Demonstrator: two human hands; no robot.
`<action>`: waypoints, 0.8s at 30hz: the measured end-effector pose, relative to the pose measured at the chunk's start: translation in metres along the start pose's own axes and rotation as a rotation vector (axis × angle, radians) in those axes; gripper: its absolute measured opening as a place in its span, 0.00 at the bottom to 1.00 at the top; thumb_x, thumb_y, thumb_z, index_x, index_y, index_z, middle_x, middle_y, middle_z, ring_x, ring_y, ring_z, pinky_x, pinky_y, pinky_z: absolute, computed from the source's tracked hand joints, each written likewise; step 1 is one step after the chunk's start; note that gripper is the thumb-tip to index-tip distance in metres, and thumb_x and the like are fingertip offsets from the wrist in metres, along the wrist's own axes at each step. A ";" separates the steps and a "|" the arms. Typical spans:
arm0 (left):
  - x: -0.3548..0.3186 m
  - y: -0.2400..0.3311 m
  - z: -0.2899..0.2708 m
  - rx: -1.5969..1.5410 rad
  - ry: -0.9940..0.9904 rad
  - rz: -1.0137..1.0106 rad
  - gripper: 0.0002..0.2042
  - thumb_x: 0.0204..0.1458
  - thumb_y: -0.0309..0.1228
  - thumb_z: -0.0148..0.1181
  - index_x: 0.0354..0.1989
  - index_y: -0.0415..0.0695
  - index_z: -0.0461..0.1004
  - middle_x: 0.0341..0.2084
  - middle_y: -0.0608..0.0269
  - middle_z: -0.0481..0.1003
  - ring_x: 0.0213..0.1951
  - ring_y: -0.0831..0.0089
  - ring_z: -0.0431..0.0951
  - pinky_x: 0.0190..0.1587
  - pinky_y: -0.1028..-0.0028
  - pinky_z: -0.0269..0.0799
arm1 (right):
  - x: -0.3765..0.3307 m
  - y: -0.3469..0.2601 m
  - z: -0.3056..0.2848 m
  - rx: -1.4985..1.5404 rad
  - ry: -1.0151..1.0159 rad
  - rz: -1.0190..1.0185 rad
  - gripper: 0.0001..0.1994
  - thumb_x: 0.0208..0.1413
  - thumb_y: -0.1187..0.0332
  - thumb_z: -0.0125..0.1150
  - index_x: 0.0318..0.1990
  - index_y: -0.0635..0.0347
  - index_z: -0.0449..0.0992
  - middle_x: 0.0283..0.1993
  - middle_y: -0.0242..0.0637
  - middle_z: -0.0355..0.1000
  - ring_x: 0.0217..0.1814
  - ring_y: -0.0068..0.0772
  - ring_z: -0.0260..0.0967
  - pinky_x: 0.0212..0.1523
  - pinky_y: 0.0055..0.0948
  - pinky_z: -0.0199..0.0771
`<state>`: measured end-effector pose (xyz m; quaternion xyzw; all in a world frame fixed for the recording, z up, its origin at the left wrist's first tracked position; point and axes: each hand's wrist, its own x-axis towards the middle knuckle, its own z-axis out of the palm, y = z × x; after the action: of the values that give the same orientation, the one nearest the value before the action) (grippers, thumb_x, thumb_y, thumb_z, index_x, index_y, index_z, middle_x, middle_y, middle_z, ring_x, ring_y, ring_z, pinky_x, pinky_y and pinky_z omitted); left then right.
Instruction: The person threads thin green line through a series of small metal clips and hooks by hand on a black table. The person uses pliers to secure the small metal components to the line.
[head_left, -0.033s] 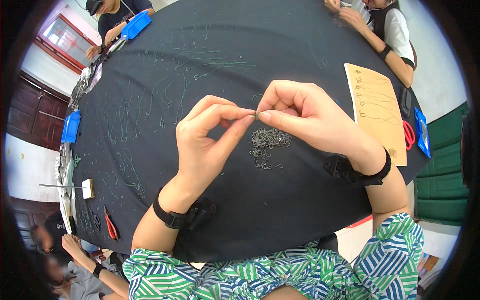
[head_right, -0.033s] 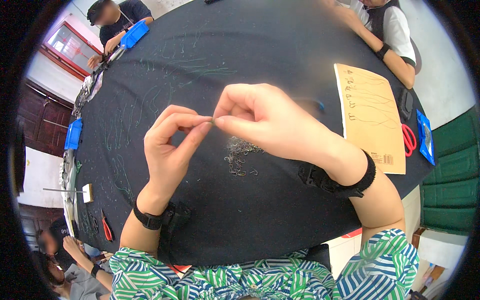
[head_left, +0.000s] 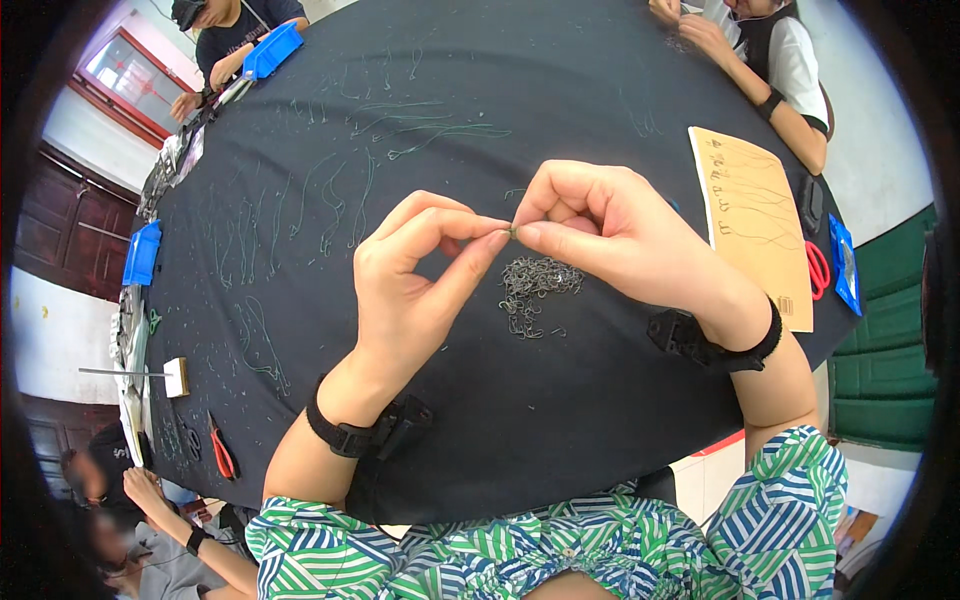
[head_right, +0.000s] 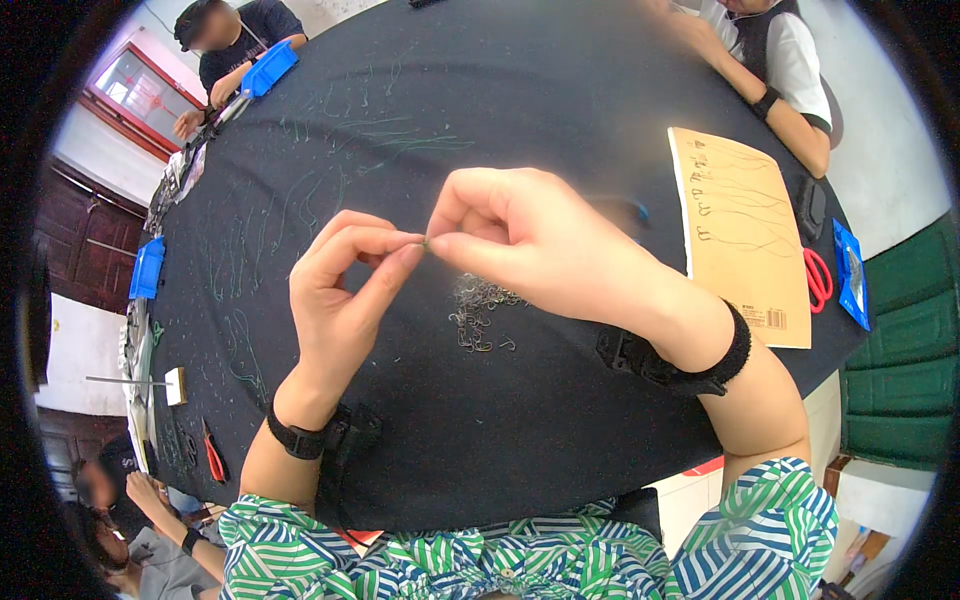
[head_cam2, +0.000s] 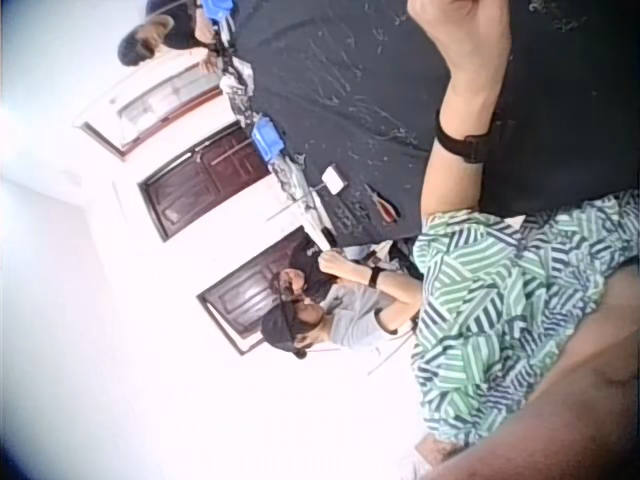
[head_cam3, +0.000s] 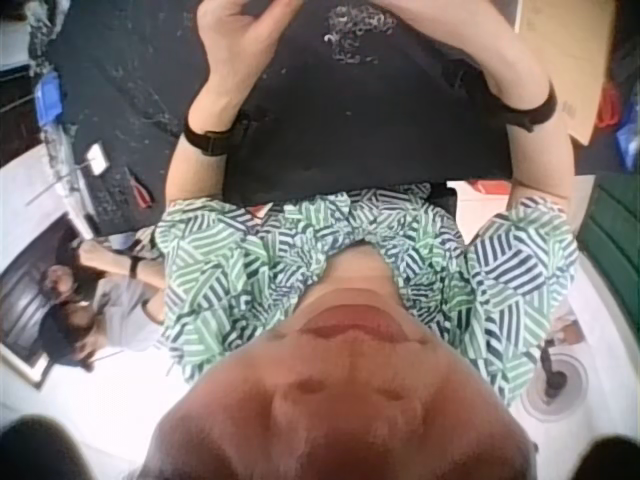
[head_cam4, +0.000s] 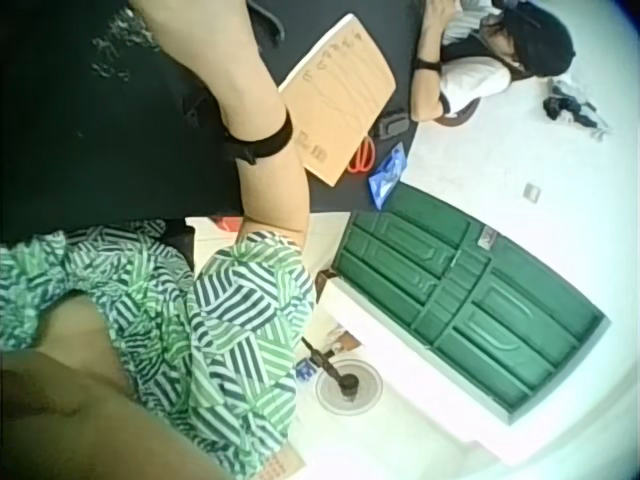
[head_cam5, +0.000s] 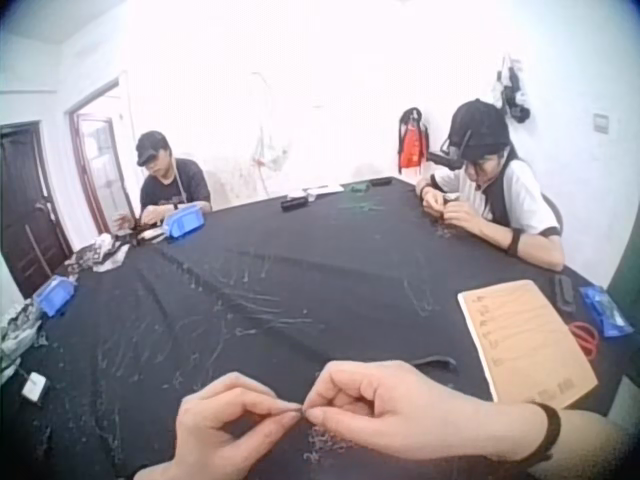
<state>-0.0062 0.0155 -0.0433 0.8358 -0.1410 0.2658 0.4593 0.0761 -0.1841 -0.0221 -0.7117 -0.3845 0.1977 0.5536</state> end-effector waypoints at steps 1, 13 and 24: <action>-0.001 0.000 0.000 0.001 0.001 0.001 0.05 0.48 0.21 0.69 0.34 0.40 0.82 0.29 0.64 0.78 0.29 0.78 0.76 0.31 0.79 0.71 | -0.001 -0.002 0.000 0.000 0.000 -0.002 0.08 0.58 0.68 0.60 0.36 0.65 0.74 0.16 0.24 0.59 0.20 0.13 0.53 0.22 0.24 0.54; -0.005 0.004 0.007 -0.284 -0.025 -0.212 0.03 0.56 0.26 0.64 0.34 0.40 0.78 0.27 0.72 0.74 0.29 0.86 0.69 0.33 0.83 0.64 | -0.007 -0.026 -0.032 -0.406 0.166 -0.117 0.11 0.56 0.64 0.63 0.33 0.64 0.77 0.20 0.39 0.71 0.22 0.28 0.69 0.26 0.31 0.66; 0.015 0.015 0.028 -0.553 -0.155 -0.497 0.04 0.62 0.30 0.58 0.40 0.44 0.74 0.28 0.75 0.69 0.30 0.86 0.65 0.36 0.83 0.62 | -0.006 -0.031 -0.069 -0.194 0.210 -0.239 0.15 0.59 0.60 0.64 0.30 0.63 0.73 0.22 0.23 0.62 0.23 0.11 0.55 0.23 0.20 0.54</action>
<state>0.0074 -0.0159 -0.0366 0.7065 -0.0350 0.0341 0.7060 0.1111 -0.2303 0.0274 -0.7278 -0.4238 0.0171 0.5389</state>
